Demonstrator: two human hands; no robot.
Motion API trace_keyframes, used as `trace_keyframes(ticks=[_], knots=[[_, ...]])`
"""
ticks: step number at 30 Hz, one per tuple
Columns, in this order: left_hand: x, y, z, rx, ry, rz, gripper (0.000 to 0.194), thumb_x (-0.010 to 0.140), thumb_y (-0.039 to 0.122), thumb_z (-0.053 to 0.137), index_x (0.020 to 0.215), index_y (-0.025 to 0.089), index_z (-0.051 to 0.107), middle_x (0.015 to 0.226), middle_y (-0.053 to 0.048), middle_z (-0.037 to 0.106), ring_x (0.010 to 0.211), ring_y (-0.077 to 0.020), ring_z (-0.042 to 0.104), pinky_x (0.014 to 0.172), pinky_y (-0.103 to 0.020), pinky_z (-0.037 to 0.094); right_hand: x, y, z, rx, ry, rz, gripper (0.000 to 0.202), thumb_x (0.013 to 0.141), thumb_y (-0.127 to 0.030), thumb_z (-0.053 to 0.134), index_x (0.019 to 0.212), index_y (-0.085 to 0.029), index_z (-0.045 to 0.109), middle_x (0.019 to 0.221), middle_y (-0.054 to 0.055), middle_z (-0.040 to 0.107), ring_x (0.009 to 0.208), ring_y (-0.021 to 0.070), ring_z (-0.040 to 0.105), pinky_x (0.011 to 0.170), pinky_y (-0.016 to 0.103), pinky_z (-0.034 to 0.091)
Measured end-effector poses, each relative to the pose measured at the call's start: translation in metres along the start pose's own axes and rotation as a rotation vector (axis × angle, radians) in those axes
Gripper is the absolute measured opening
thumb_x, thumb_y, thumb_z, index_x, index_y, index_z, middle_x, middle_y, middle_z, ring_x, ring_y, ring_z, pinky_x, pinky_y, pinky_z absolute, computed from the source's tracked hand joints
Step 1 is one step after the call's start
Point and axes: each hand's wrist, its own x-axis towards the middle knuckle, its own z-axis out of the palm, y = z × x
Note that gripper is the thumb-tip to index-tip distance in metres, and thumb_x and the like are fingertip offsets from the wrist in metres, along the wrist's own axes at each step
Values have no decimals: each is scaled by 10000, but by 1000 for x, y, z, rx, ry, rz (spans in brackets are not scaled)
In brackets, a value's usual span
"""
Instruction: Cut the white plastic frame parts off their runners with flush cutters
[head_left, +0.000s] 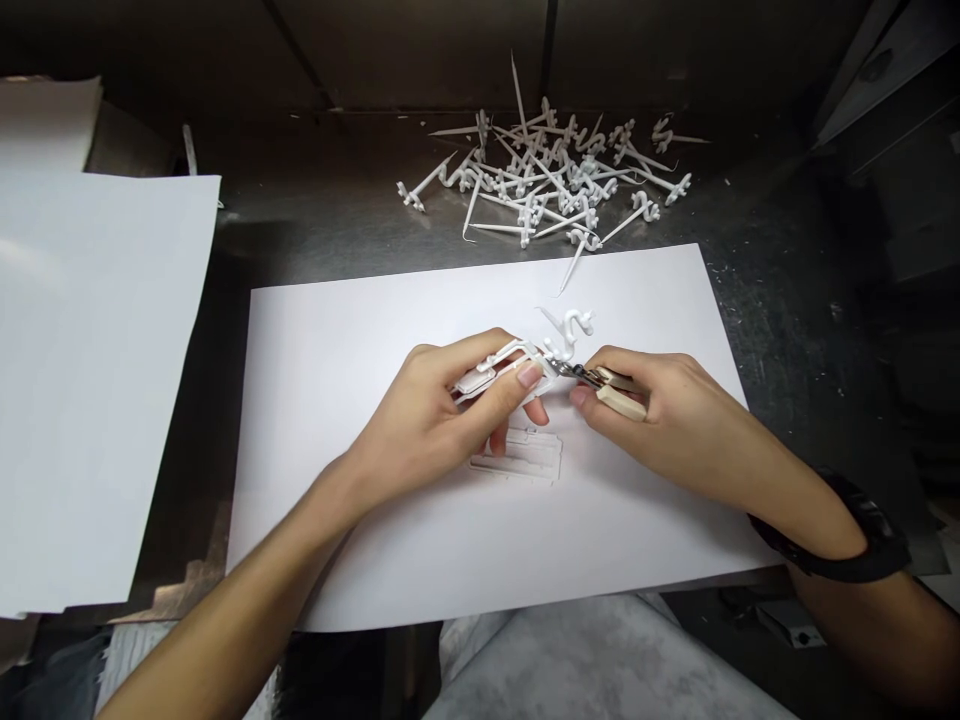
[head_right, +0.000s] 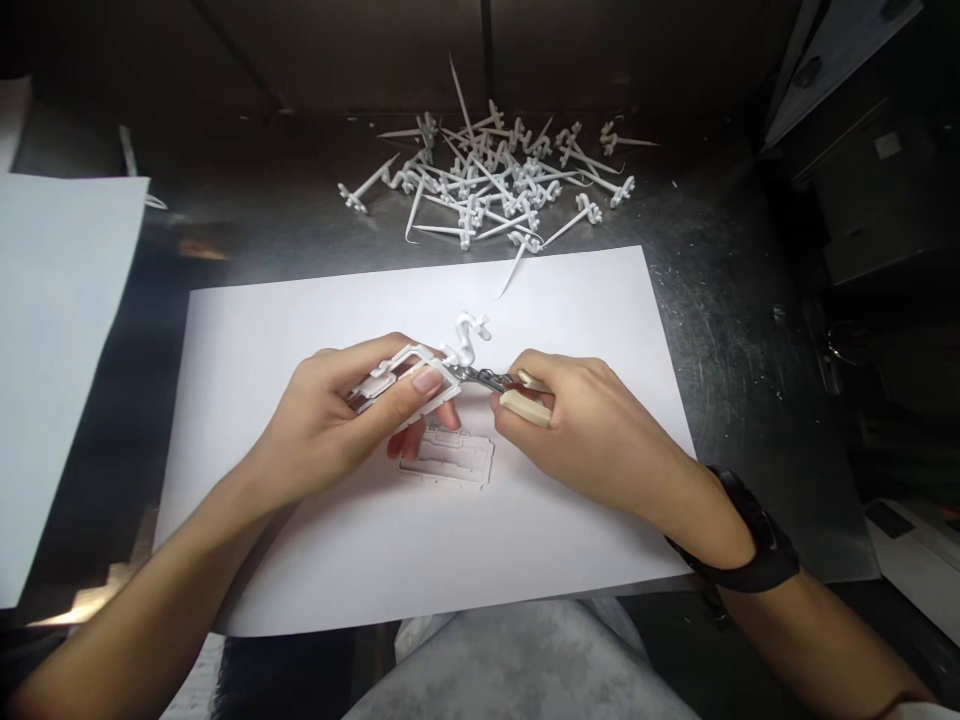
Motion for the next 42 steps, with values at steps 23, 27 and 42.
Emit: trace_keyframes(ticks=[23,27,42], knots=[[-2,-3,5,123,24,108,195,1116,324,644,1005,199,743,928,1,780,673,-119,689,633,-190,551,3,13,5,-305,212,-232,245,985,-267,656,853,-221,455,764,-23,539,674,182,473,643,322,305],[-3,-4,2,158,51,150,153,1116,314,645,1060,206,738,958,6,795,756,-139,734,713,-206,576,-1,10,4,-209,149,-189,263,923,-210,709,889,-226,448,837,-37,559,703,162,505,633,292,326],[-3,-5,0,289,50,271,151,1122,272,630,1136,213,768,1015,-10,794,876,-151,750,799,-214,559,3,16,1,-354,286,-377,207,926,-175,621,852,-218,432,768,-29,513,680,165,493,640,299,321]])
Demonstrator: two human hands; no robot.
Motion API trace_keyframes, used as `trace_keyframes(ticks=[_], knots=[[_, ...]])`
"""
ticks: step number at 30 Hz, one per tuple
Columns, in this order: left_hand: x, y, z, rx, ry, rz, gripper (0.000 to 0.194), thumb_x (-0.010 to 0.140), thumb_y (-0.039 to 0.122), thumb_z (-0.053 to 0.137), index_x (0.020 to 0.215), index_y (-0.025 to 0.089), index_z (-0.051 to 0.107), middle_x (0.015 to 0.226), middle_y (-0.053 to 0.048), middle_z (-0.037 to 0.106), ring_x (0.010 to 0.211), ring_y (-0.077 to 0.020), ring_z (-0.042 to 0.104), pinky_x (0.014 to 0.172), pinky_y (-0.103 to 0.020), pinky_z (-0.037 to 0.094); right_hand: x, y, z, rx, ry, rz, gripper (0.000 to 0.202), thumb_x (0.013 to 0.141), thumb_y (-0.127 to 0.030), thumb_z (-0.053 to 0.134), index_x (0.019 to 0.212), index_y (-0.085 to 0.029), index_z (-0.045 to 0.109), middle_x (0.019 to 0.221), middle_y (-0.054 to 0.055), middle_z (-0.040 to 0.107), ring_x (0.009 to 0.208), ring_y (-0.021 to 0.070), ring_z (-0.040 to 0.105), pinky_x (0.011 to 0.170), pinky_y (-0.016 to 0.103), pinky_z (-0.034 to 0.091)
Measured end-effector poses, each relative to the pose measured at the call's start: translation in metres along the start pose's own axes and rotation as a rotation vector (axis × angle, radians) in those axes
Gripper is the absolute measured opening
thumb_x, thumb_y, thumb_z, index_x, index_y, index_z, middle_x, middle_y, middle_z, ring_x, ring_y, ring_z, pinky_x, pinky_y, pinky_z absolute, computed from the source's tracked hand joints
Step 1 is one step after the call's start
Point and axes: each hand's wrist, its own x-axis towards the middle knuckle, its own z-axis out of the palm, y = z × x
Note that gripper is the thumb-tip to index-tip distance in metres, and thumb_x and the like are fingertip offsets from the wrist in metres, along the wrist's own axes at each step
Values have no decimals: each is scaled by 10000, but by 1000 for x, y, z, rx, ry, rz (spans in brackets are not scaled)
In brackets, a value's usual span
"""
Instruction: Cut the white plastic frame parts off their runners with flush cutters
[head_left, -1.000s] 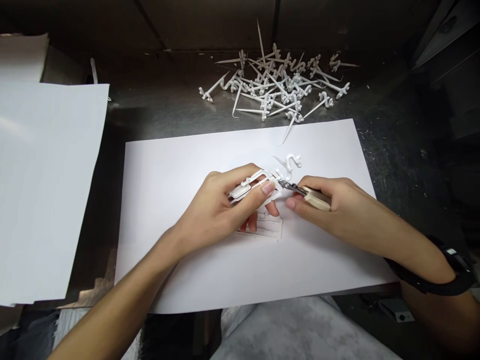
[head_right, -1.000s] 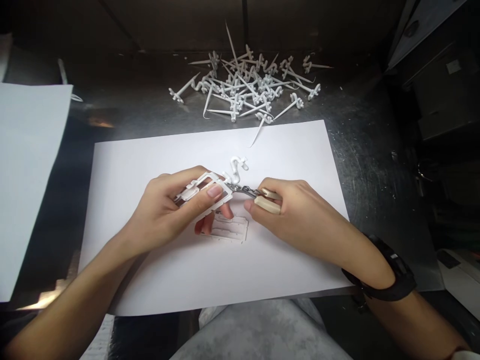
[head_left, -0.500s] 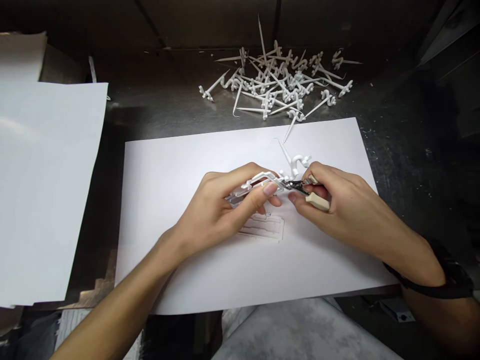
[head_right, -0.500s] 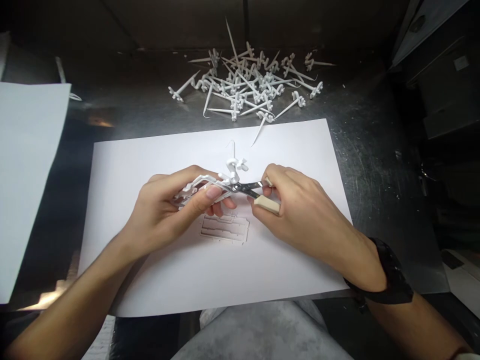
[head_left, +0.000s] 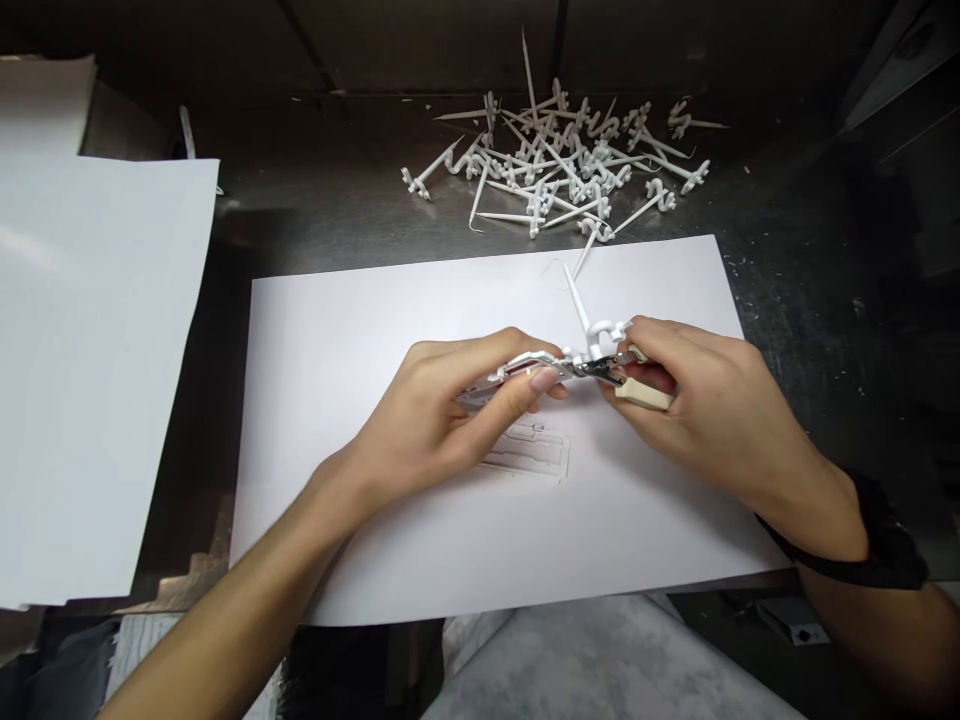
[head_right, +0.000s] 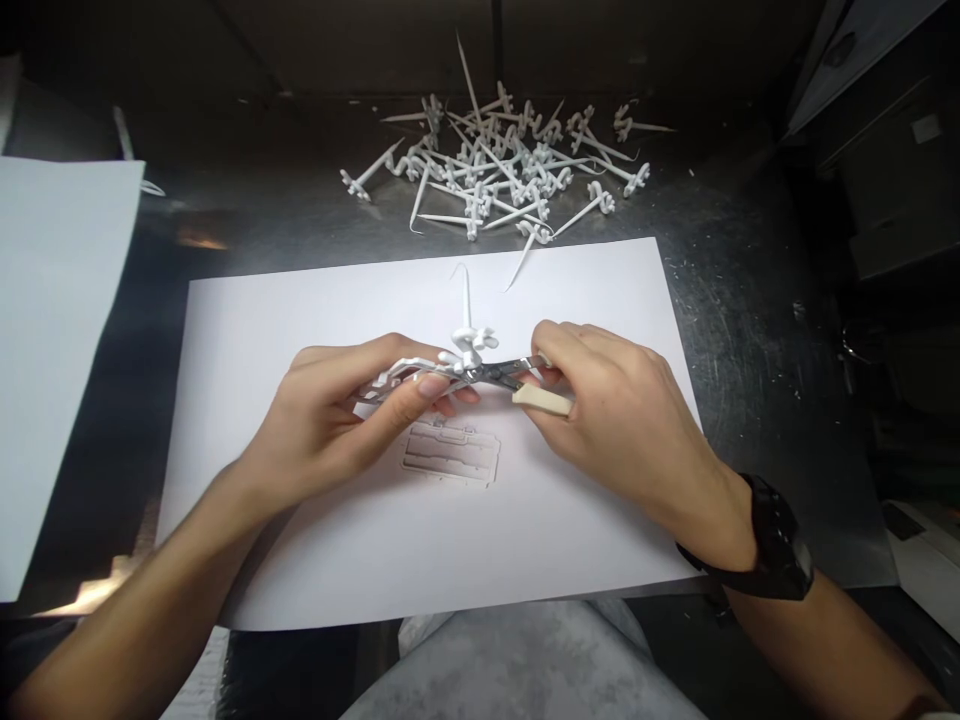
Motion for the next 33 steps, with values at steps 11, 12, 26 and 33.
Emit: trace_keyframes(ticks=[11,12,26,33], knots=[[-3,-3,3,-18,-13,41,127,1130,223,603,1200,196,705,1065,-19,793,946,-147,761,860,-205,563,-4,-4,1,-191,56,-37,183,892,-175,520,784,-223,380,619,-40,420,544,162,375,554,321,225],[-2,-2,3,-35,-20,41,120,1127,211,606,1195,192,703,1066,-17,792,944,-142,761,857,-198,564,-4,-5,1,-199,56,-37,180,896,-179,517,778,-222,388,616,-38,424,541,163,373,551,322,221],[-2,1,4,-289,11,-110,172,1139,279,600,1261,207,698,1078,-49,774,909,-168,761,849,-266,625,2,-4,0,-77,106,215,302,937,-283,594,755,-225,360,596,-45,364,547,161,302,562,327,240],[4,-7,-1,-727,43,-388,385,1130,452,604,1454,254,543,1239,-86,732,965,-189,767,888,-302,655,3,3,2,-183,28,323,225,906,-288,647,796,-231,460,643,-27,492,570,180,323,590,326,223]])
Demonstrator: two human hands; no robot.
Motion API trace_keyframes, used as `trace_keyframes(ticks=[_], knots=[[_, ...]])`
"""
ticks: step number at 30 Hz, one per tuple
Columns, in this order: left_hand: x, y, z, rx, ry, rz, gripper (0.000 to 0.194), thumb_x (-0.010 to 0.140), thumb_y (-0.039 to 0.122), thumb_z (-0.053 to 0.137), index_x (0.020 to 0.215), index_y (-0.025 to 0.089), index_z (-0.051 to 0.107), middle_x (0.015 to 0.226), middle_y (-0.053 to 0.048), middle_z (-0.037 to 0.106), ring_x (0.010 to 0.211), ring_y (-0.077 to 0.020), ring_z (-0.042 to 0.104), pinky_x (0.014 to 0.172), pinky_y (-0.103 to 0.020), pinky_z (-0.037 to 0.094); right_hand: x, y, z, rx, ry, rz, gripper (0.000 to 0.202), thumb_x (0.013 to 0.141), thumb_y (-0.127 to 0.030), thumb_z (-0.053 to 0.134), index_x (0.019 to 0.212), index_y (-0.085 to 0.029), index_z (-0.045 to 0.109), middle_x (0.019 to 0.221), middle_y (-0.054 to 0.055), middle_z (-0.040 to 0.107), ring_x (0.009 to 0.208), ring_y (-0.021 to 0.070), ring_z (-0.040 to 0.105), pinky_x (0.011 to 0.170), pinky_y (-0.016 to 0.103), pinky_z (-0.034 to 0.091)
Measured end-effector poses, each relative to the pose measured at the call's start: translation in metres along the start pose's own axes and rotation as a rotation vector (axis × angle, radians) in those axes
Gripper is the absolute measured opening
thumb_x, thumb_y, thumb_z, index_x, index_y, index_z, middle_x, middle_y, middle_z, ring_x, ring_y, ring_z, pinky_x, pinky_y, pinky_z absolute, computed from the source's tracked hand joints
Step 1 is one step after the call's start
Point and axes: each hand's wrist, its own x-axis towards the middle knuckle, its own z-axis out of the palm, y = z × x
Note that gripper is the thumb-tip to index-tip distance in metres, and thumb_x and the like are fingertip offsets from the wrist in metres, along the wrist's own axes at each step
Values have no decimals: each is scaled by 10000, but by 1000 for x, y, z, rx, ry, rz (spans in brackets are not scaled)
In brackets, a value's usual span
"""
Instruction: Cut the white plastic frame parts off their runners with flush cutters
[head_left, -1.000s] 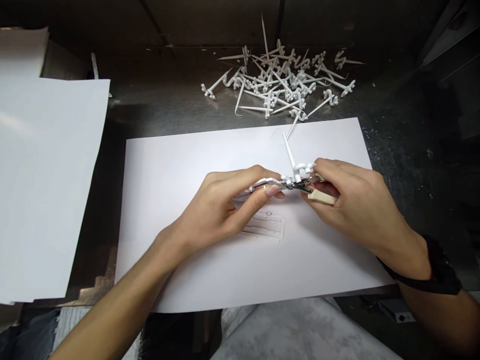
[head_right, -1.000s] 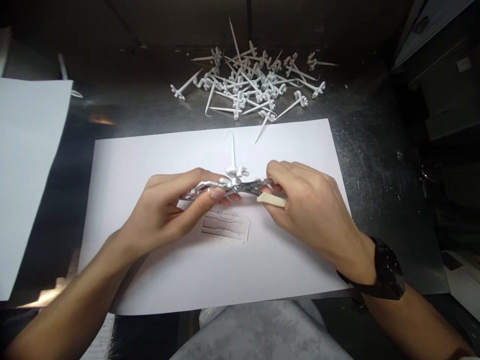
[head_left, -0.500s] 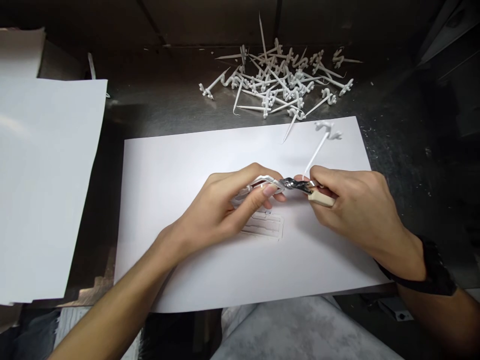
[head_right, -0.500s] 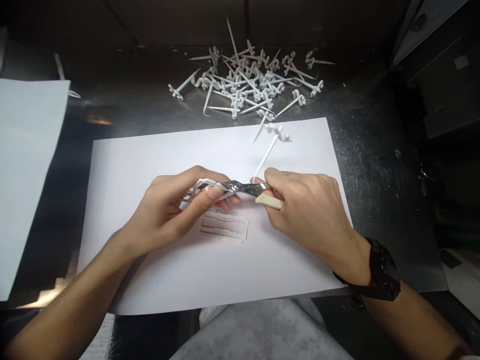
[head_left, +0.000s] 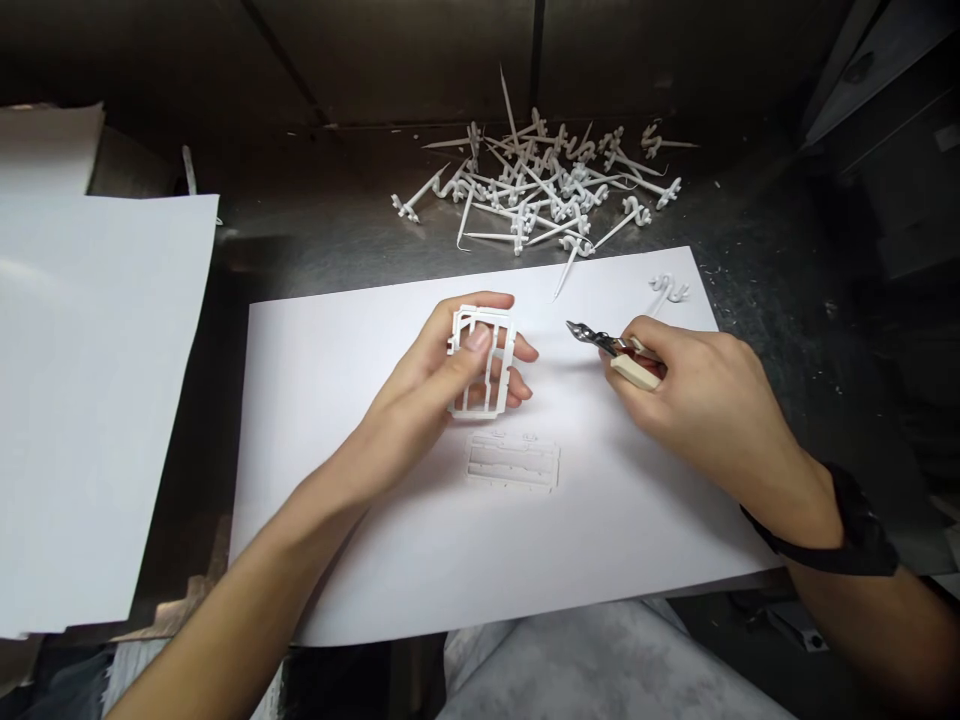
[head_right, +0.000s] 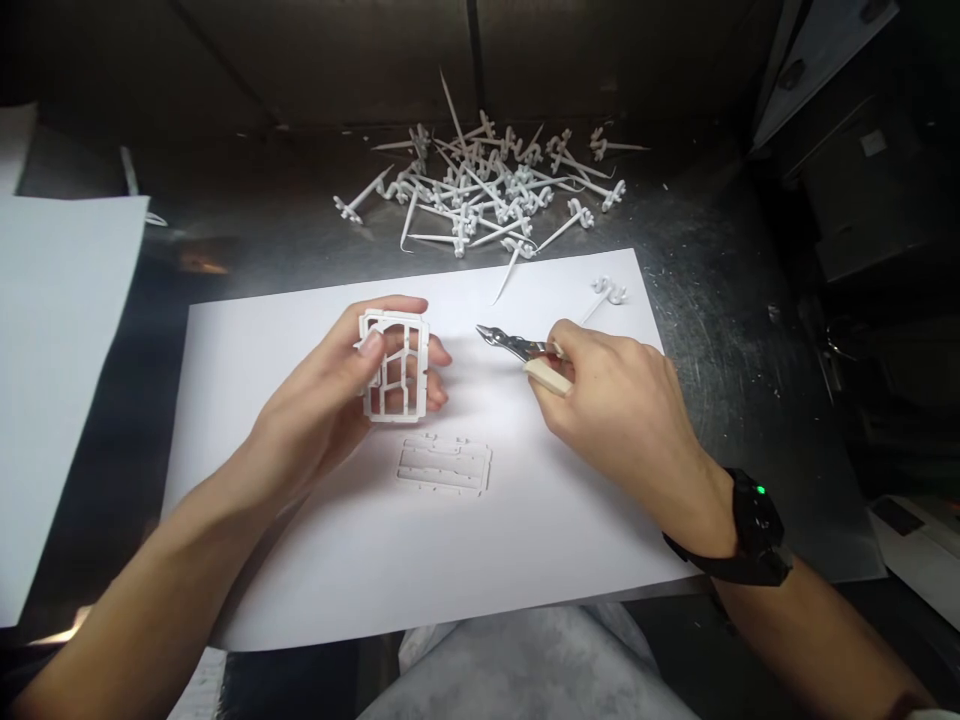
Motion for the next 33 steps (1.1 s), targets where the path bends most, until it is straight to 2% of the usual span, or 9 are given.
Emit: trace_keyframes(ticks=[4,8,15,21,23,25,27,29,33], knots=[[4,9,0,-241,60,-112,482,1156,564,399,1481,228,520,1474,-152,650,1213,-314,744,1010,-487,675,-1,1,-4,-28,-16,19,236,890,-290,645,767,-230,453,626,-20,481,558,180,296,593,324,203],[4,16,0,-301,85,-108,540,1168,587,265,1523,248,489,1591,-114,572,1392,-337,642,1101,-548,635,-1,7,-10,-156,-14,95,275,894,-304,631,716,-230,435,580,-5,404,549,190,251,600,334,176],[1,23,5,-500,145,-90,569,1180,548,295,1555,174,503,1494,-150,646,1341,-356,672,1069,-555,639,3,6,-10,-327,-197,157,217,961,-335,582,775,-226,551,655,41,540,544,204,372,591,326,219],[0,21,9,-564,136,-93,565,1169,536,368,1552,149,520,1482,-186,651,1316,-369,684,1034,-546,651,6,10,-26,-419,-217,280,291,1049,-371,462,973,-219,698,765,127,622,629,289,525,585,357,264],[0,19,8,-581,140,-95,566,1171,524,358,1555,138,514,1490,-199,643,1311,-371,687,1024,-541,655,7,14,-28,-394,-186,282,325,1050,-370,476,1129,-221,753,822,146,662,659,318,571,593,366,274],[1,19,8,-592,152,-97,555,1176,498,338,1556,130,508,1489,-212,640,1300,-370,695,1018,-537,656,7,17,-26,-336,-133,258,453,1043,-359,512,1455,-270,681,896,143,707,680,341,611,605,367,274],[1,19,8,-595,167,-102,546,1178,479,328,1550,122,510,1482,-223,643,1284,-368,704,1012,-537,657,8,19,-22,-286,-93,239,651,1035,-345,541,1680,-323,462,927,126,731,683,356,632,608,364,266],[1,20,7,-593,180,-103,541,1176,475,339,1544,118,512,1480,-228,643,1280,-370,707,1009,-537,658,8,20,-18,-257,-88,222,721,1027,-339,554,1725,-325,373,924,112,740,682,362,640,603,362,260],[0,20,6,-603,181,-99,542,1167,491,391,1563,135,491,1491,-222,637,1296,-378,698,1014,-543,656,8,20,-12,-195,-111,211,573,1009,-332,574,1578,-312,510,931,53,753,706,341,648,602,346,287]])
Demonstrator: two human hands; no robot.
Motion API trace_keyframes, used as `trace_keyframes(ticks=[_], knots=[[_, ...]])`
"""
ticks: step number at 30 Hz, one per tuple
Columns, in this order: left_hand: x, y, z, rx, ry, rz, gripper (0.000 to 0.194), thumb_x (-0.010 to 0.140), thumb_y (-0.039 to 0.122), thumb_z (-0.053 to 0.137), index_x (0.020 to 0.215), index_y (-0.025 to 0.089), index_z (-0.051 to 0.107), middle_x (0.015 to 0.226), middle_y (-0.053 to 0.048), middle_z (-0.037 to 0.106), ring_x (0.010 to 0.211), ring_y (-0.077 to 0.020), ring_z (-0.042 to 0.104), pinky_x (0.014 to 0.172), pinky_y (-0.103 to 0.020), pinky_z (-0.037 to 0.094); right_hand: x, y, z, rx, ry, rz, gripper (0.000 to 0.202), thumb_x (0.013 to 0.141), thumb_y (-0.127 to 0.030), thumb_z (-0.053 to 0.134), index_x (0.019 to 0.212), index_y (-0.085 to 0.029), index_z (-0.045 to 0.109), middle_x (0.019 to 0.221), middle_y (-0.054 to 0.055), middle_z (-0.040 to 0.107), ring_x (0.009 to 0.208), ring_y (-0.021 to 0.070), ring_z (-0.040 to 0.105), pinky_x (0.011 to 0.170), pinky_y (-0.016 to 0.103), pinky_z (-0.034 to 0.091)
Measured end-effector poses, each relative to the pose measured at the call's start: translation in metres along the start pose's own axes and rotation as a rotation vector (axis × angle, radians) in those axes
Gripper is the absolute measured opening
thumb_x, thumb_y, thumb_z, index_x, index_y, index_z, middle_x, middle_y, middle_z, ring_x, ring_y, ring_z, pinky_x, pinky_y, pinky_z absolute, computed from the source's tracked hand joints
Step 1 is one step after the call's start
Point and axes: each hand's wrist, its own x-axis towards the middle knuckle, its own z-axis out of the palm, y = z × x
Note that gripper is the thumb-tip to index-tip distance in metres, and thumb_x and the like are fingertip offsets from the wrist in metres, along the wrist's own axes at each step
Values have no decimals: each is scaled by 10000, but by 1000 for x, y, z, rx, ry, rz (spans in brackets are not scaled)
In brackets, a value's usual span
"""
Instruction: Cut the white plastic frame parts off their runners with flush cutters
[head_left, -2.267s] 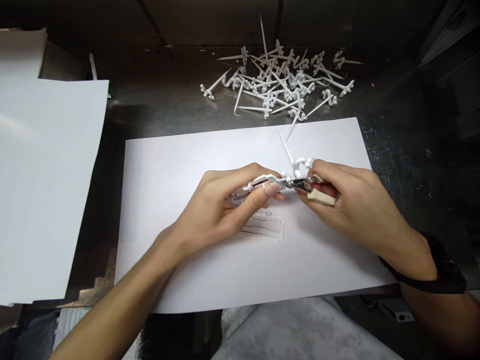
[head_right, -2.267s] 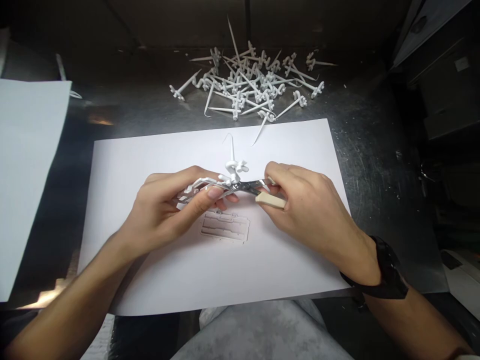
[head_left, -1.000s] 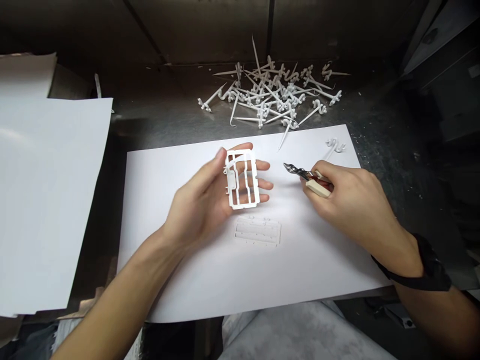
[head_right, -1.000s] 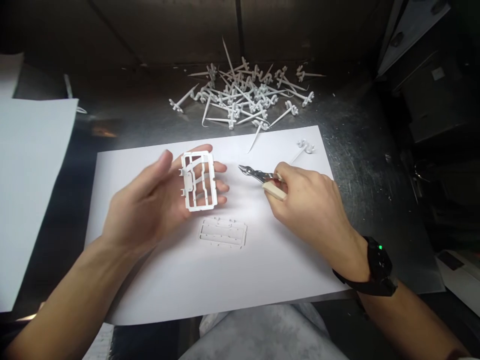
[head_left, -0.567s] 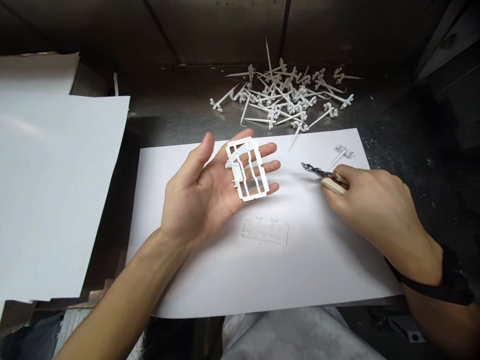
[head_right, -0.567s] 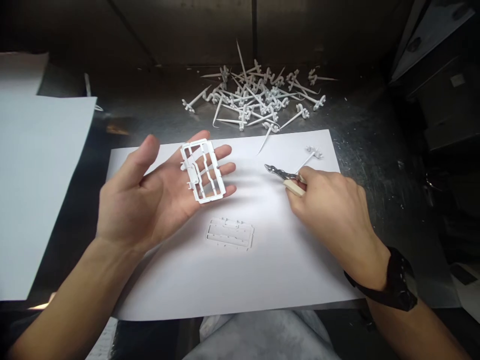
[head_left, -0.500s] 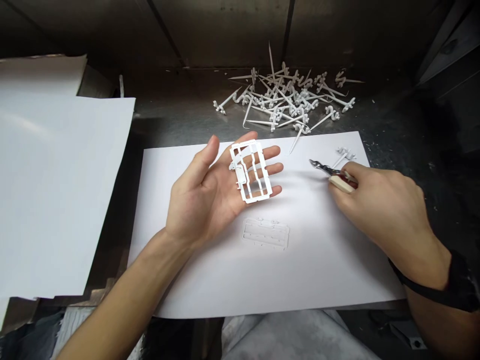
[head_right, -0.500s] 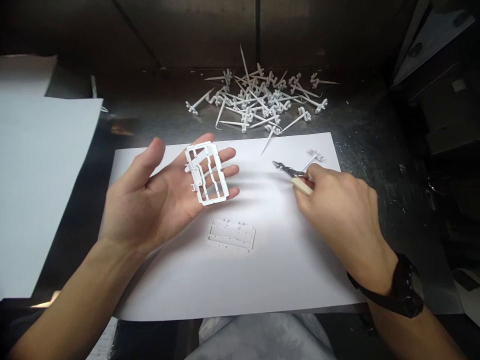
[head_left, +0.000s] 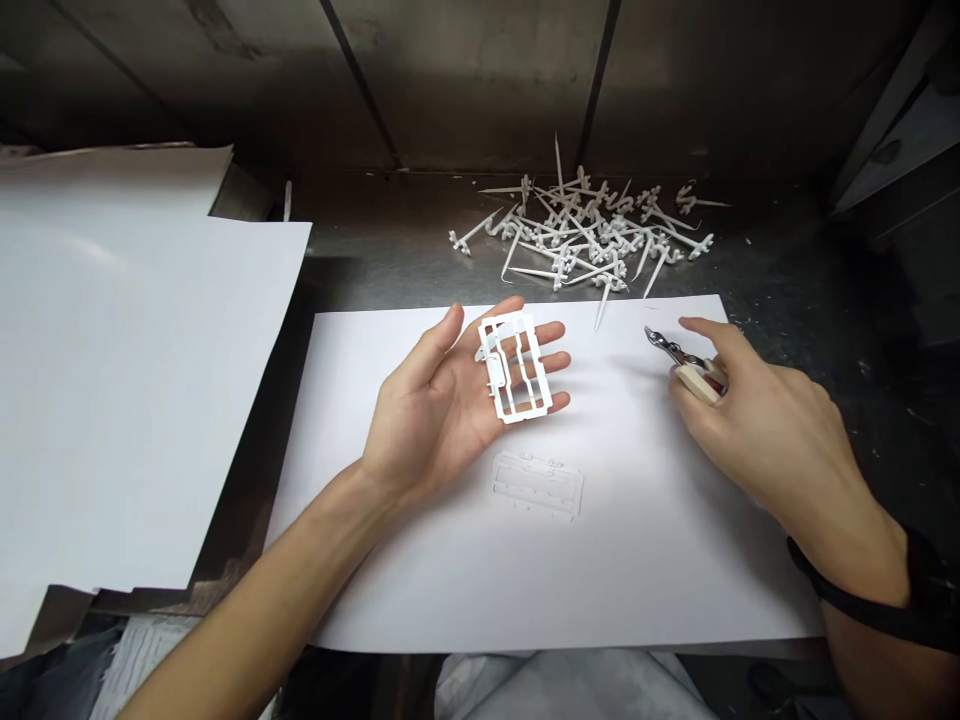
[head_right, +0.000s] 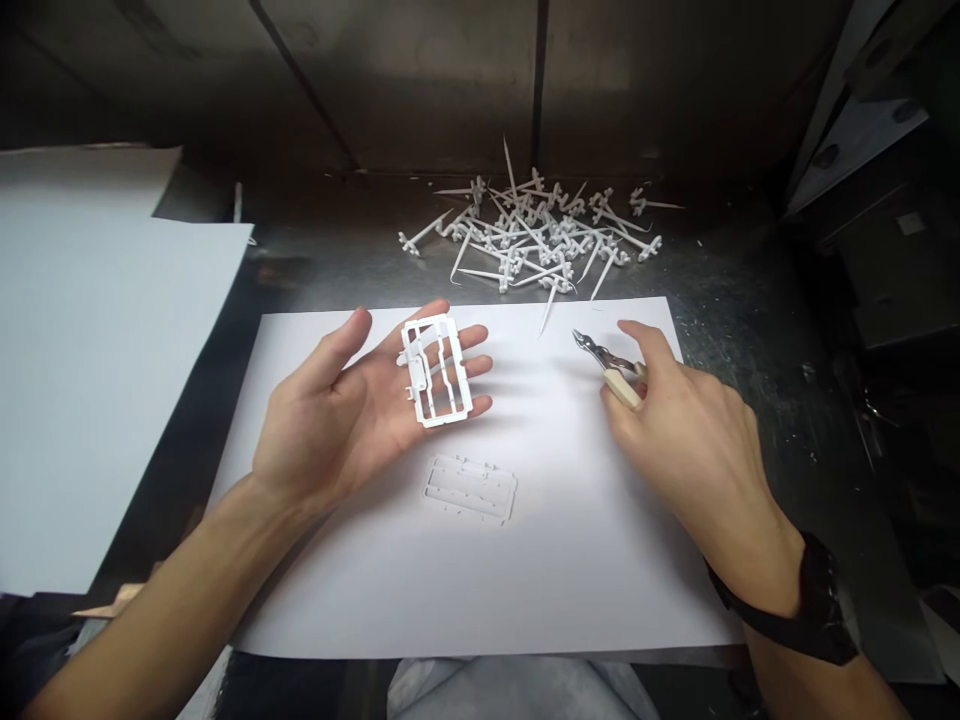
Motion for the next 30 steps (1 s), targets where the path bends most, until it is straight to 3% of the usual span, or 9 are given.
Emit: trace_keyframes(ticks=[6,13,22,24,26,28,30], knots=[[0,-2,-1,-24,-18,20,544,1171,492,394,1592,154,456,1512,-208,626,1350,-389,662,1020,-549,652,-2,-5,11,112,-74,-52,250,992,-337,618,1231,-292,561,740,-31,681,659,273,606,607,317,329],[0,-1,-1,-48,-13,26,478,1171,439,413,1534,139,494,1495,-224,633,1359,-394,654,1001,-556,660,-4,-11,14,113,-144,-71,194,1029,-369,602,1205,-313,539,729,-49,669,659,265,601,599,309,345],[5,-3,-3,-30,14,3,338,1158,353,447,1392,155,588,1371,-194,689,1122,-331,757,947,-553,677,-8,-11,14,87,-144,-84,221,1021,-369,610,1217,-301,531,759,-35,695,649,266,618,599,305,348],[5,-1,-4,-32,17,-18,336,1162,363,412,1290,144,632,1194,-153,725,967,-286,776,853,-479,702,-9,-11,15,87,-141,-96,221,1020,-366,609,1215,-295,532,752,-33,689,647,266,622,592,302,344],[4,3,-6,-62,-18,-70,396,1170,398,360,1145,141,661,921,-77,685,703,-205,725,642,-339,680,-10,-12,15,80,-137,-107,232,1012,-363,612,1218,-290,535,747,-29,681,637,268,622,582,300,338],[4,8,-9,-134,-103,-161,495,1178,444,291,1022,148,657,716,-9,550,493,-137,574,442,-233,558,-11,-13,15,81,-134,-119,245,1005,-357,616,1226,-285,541,752,-24,677,621,265,621,572,297,334],[3,12,-13,-231,-188,-235,570,1182,475,226,955,152,637,619,25,430,404,-105,427,348,-182,436,-12,-13,15,88,-128,-127,251,1001,-354,619,1231,-279,551,755,-18,673,604,259,618,564,296,331]])
